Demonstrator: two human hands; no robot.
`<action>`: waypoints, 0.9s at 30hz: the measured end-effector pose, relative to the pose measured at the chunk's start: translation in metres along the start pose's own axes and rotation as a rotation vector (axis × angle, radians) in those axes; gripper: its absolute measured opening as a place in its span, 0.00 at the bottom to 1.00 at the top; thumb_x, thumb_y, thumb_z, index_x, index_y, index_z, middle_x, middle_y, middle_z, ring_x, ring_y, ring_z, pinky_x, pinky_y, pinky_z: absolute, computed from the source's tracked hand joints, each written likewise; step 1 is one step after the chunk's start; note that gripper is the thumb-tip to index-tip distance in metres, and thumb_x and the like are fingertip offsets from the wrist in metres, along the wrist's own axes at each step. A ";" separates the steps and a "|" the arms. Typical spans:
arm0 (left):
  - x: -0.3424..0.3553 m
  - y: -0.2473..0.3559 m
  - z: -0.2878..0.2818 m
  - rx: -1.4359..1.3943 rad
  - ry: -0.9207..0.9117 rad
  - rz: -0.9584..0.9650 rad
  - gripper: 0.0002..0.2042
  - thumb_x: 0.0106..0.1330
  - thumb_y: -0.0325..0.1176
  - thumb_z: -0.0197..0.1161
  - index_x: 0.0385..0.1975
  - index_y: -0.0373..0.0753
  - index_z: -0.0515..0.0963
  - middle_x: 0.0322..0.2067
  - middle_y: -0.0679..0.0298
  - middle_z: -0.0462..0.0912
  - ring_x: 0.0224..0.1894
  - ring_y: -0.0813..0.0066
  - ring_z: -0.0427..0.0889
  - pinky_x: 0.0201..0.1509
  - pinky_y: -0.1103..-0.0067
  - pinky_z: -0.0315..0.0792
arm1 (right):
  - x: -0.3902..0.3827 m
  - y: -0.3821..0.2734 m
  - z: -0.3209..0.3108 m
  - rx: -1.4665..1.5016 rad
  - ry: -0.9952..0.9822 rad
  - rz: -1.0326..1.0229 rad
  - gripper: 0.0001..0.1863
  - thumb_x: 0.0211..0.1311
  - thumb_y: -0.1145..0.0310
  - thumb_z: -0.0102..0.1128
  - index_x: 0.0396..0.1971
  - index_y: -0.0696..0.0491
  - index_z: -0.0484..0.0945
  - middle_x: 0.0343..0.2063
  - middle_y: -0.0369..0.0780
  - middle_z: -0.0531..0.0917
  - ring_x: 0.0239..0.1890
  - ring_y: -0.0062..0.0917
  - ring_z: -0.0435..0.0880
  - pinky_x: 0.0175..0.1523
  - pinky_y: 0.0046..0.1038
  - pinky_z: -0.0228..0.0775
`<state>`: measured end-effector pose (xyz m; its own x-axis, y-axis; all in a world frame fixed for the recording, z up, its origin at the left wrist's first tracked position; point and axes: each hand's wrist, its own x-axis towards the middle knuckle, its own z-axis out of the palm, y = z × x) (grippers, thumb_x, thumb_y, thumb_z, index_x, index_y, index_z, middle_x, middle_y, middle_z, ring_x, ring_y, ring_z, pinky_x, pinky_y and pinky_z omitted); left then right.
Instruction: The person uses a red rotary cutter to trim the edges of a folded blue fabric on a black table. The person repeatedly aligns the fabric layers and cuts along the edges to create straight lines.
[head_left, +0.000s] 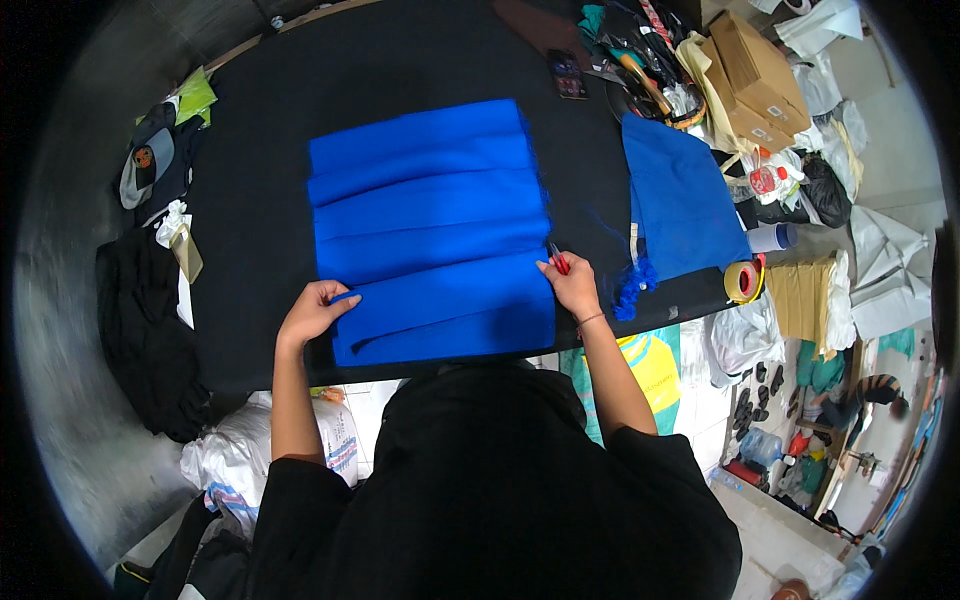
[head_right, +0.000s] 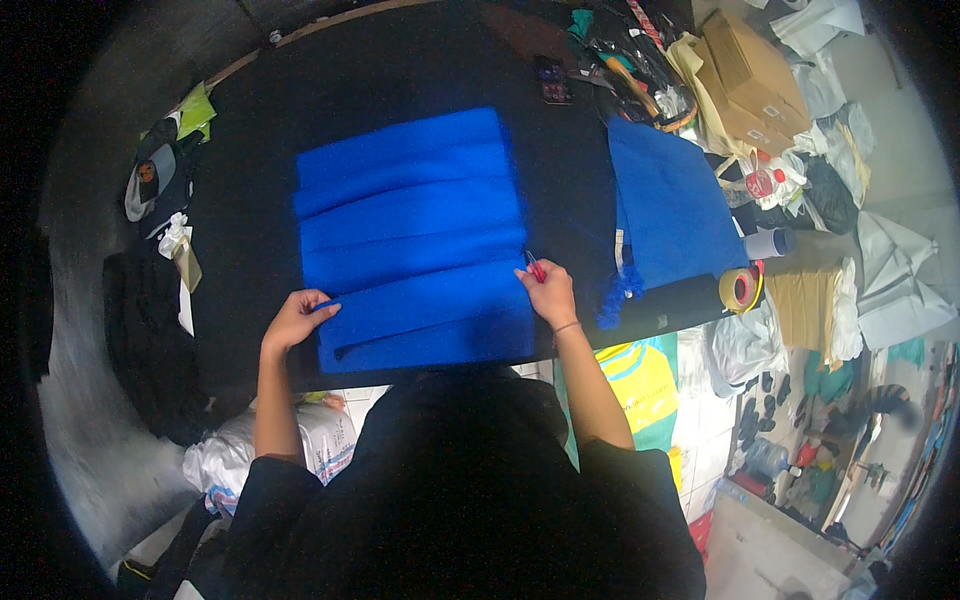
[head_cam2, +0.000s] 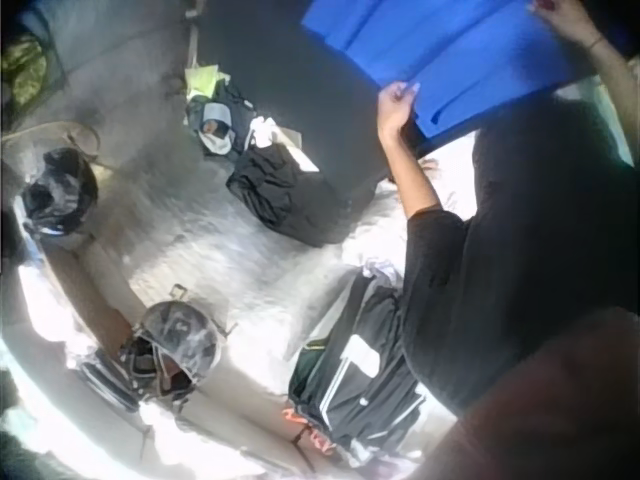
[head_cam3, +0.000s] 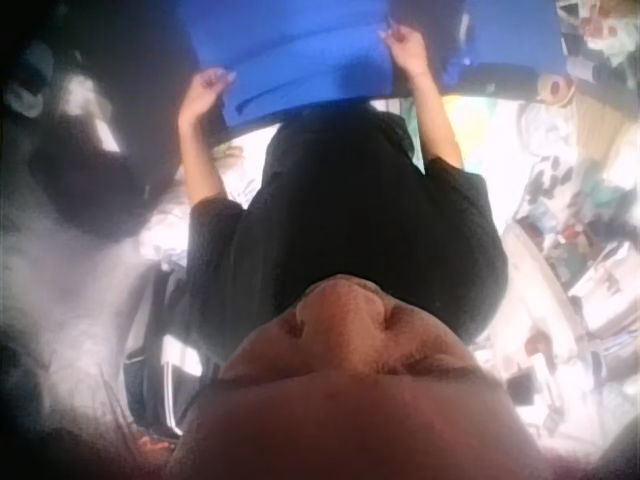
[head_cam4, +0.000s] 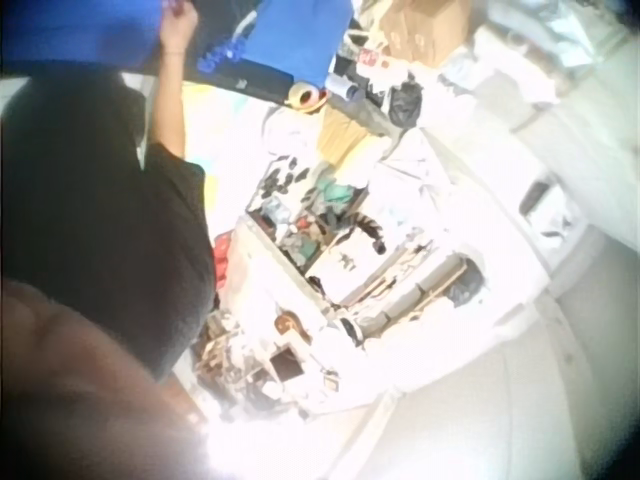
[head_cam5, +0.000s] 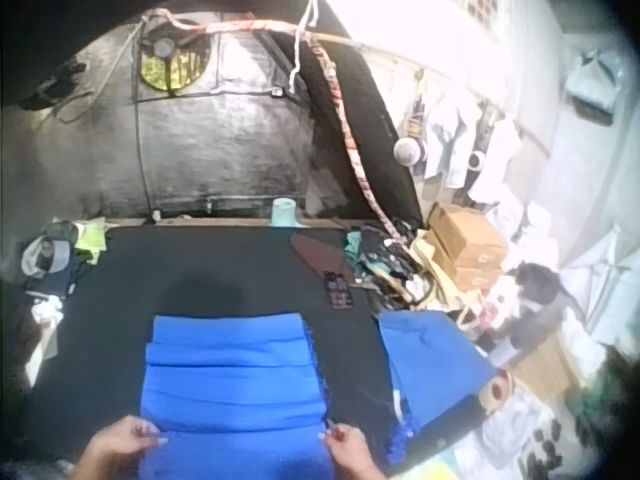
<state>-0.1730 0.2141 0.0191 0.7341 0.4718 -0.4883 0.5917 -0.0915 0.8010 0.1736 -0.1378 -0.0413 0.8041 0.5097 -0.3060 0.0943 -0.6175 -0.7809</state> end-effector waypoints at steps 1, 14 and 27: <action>0.001 -0.010 0.001 0.112 0.123 0.085 0.09 0.66 0.33 0.77 0.32 0.36 0.84 0.23 0.74 0.78 0.27 0.85 0.71 0.33 0.81 0.68 | -0.002 -0.005 0.002 -0.056 0.033 0.002 0.16 0.61 0.58 0.77 0.33 0.57 0.84 0.27 0.44 0.86 0.30 0.30 0.85 0.40 0.35 0.75; -0.007 -0.063 0.016 0.346 0.590 -0.003 0.24 0.54 0.43 0.85 0.44 0.34 0.83 0.41 0.56 0.81 0.39 0.63 0.84 0.45 0.68 0.80 | -0.018 -0.023 0.016 -0.177 0.159 -0.069 0.17 0.61 0.60 0.77 0.31 0.57 0.80 0.26 0.46 0.85 0.30 0.38 0.85 0.40 0.39 0.75; -0.013 -0.051 0.022 0.217 0.749 0.065 0.16 0.55 0.35 0.84 0.27 0.32 0.82 0.28 0.59 0.81 0.26 0.68 0.78 0.34 0.71 0.74 | -0.051 -0.042 -0.017 0.332 0.094 0.016 0.14 0.61 0.71 0.79 0.41 0.59 0.83 0.24 0.27 0.79 0.27 0.10 0.71 0.34 0.17 0.65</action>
<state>-0.2054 0.1936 -0.0228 0.3949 0.9186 -0.0170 0.6635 -0.2723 0.6968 0.1390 -0.1480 0.0165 0.8557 0.4351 -0.2801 -0.1023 -0.3884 -0.9158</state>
